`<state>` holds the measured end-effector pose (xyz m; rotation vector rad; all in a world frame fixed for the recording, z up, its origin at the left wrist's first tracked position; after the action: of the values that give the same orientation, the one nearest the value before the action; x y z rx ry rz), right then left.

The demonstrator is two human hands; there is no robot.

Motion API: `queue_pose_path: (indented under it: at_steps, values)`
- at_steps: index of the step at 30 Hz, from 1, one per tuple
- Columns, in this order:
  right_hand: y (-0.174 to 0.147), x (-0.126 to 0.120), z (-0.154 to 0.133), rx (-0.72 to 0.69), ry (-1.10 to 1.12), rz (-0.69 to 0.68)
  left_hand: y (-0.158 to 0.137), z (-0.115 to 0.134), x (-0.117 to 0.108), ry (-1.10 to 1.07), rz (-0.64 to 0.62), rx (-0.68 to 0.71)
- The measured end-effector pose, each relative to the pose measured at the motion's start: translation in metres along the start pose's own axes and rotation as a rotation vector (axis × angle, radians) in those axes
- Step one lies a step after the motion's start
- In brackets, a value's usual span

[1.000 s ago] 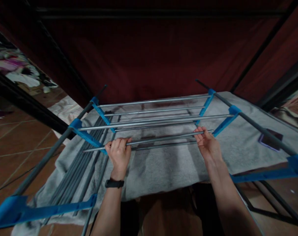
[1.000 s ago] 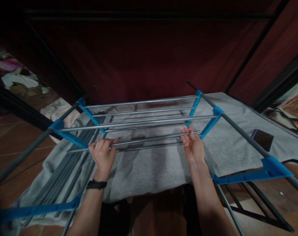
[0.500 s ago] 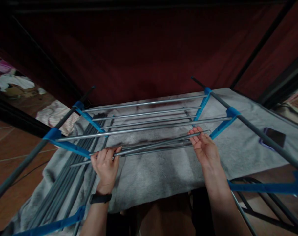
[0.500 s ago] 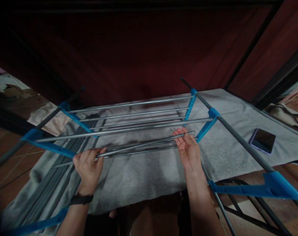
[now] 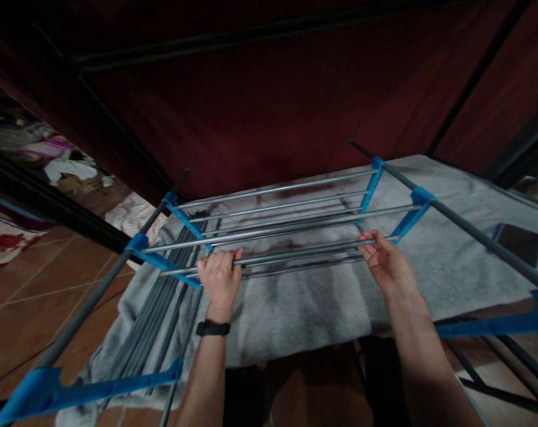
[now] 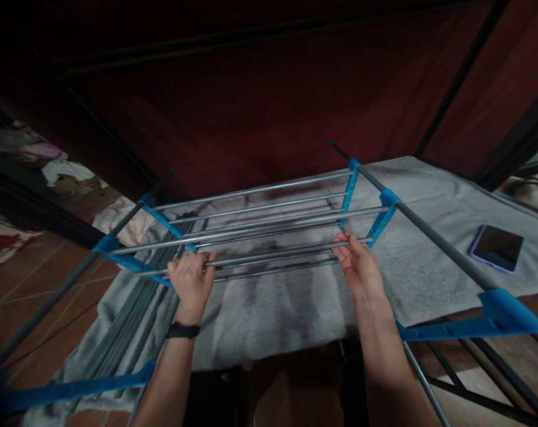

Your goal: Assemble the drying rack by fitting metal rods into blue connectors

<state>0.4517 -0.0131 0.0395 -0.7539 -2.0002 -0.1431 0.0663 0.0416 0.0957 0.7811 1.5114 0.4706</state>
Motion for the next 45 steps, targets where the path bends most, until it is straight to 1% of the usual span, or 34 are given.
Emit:
queue_pose_path:
  at_steps: [3, 6, 10, 14, 17, 20, 22, 24, 26, 28, 32, 34, 37, 41, 45]
  values:
    - [0.001, -0.001, -0.001, -0.004, -0.03, 0.01, 0.005, 0.001, 0.0, 0.016, 0.026, 0.005]
    - [0.002, -0.004, -0.003, -0.001, -0.056, 0.006, 0.002, 0.004, -0.002, 0.043, 0.067, 0.008]
    - [0.005, -0.009, -0.006, 0.012, -0.071, -0.002, -0.005, 0.005, -0.001, 0.044, 0.093, -0.038]
    - [0.006, -0.009, -0.003, -0.012, -0.053, 0.03, -0.009, 0.008, 0.004, 0.021, 0.064, -0.049]
    - [0.002, -0.003, 0.003, -0.045, -0.011, -0.001, -0.01, 0.009, 0.007, 0.011, 0.031, -0.075]
    - [-0.002, 0.001, 0.011, -0.027, -0.023, -0.035, -0.013, 0.008, 0.008, -0.032, -0.015, -0.095]
    - [-0.003, 0.0, 0.014, -0.02, -0.042, -0.036, -0.015, 0.007, 0.007, -0.047, -0.036, -0.084]
    - [-0.002, -0.002, 0.015, -0.025, -0.046, -0.031, -0.017, 0.006, 0.005, -0.04, -0.048, -0.035]
    - [-0.001, -0.003, 0.015, -0.029, -0.036, -0.025, -0.019, 0.001, 0.004, -0.027, -0.056, 0.028]
    - [0.0, -0.004, 0.016, -0.027, -0.028, -0.007, -0.02, -0.007, 0.004, -0.011, -0.061, 0.045]
    - [-0.001, -0.002, 0.016, -0.001, -0.011, 0.032, -0.021, -0.027, 0.007, 0.045, -0.068, -0.058]
    - [-0.002, -0.001, 0.016, 0.012, -0.002, 0.048, -0.021, -0.031, 0.009, 0.053, -0.068, -0.07]
    - [-0.004, 0.0, 0.015, 0.018, 0.015, 0.064, -0.021, -0.031, 0.01, 0.047, -0.08, -0.057]
    - [-0.003, -0.001, 0.014, 0.037, 0.069, 0.025, -0.02, -0.027, 0.011, 0.07, -0.086, -0.05]
    - [0.001, -0.005, 0.012, 0.047, 0.094, 0.034, -0.02, -0.021, 0.013, 0.093, -0.096, 0.005]
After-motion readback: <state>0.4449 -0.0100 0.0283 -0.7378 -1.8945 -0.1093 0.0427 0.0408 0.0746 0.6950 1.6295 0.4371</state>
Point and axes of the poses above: each hand's wrist, its own y-axis towards the middle knuckle, its own x-axis out of the palm, z = x × y, the point moved 4 cm from there along y, towards the middle knuckle, and after that the axes turned 13 degrees about y, right-handed, at the moved point
